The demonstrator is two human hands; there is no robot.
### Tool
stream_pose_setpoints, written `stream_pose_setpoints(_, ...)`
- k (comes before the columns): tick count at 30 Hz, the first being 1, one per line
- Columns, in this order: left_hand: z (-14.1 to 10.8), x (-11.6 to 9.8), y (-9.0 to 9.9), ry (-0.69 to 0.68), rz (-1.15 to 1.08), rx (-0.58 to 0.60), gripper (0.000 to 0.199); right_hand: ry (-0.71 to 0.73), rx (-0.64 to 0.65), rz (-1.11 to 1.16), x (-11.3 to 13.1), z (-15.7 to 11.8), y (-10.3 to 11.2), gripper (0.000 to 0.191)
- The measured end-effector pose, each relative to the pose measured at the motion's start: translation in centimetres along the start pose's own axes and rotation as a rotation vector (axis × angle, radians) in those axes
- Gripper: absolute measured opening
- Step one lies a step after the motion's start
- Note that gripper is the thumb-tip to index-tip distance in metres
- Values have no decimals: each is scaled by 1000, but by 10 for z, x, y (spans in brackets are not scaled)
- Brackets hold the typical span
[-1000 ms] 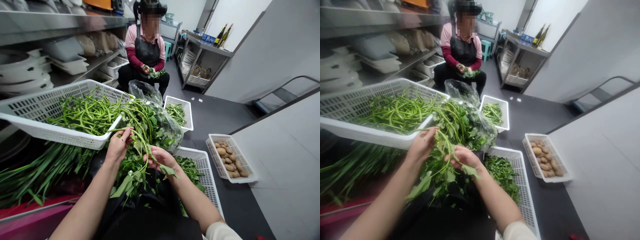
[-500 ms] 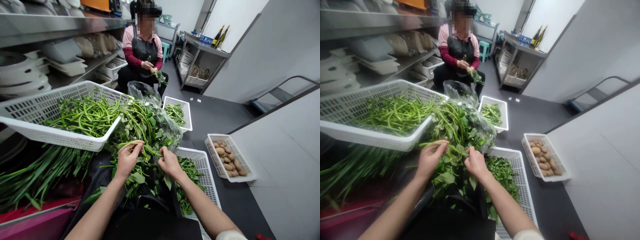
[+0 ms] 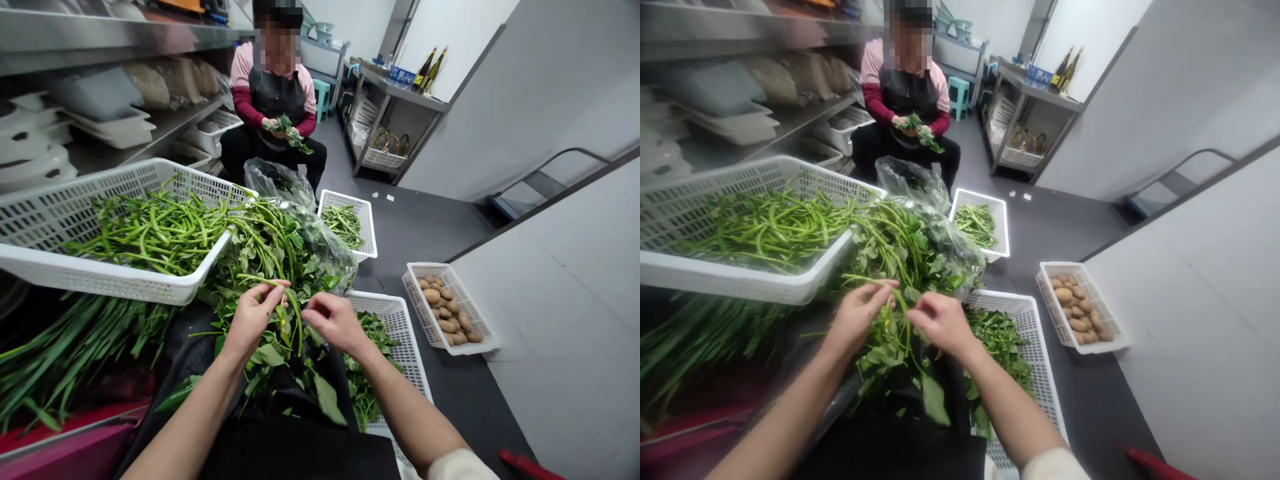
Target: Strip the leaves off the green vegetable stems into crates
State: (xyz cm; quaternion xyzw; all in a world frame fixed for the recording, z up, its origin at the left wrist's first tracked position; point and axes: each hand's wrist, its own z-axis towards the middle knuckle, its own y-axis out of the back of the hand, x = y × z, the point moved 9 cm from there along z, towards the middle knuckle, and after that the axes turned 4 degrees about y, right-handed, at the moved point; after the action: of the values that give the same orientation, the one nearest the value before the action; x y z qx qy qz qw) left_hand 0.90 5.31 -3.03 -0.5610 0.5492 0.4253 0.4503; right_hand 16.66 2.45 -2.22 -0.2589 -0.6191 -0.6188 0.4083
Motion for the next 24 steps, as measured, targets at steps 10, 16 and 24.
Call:
stream_pose_setpoints(10,-1,1,-7,66,105,268,23,18,73,75,7,21,-44,13)
stream_pose_setpoints(16,15,-21,38,-160,510,-22,19,-221,294,265,-21,7,-44,12)
stream_pose_setpoints(24,-20,35,-27,236,346,476,34,-230,223,514,-20,11,-55,29)
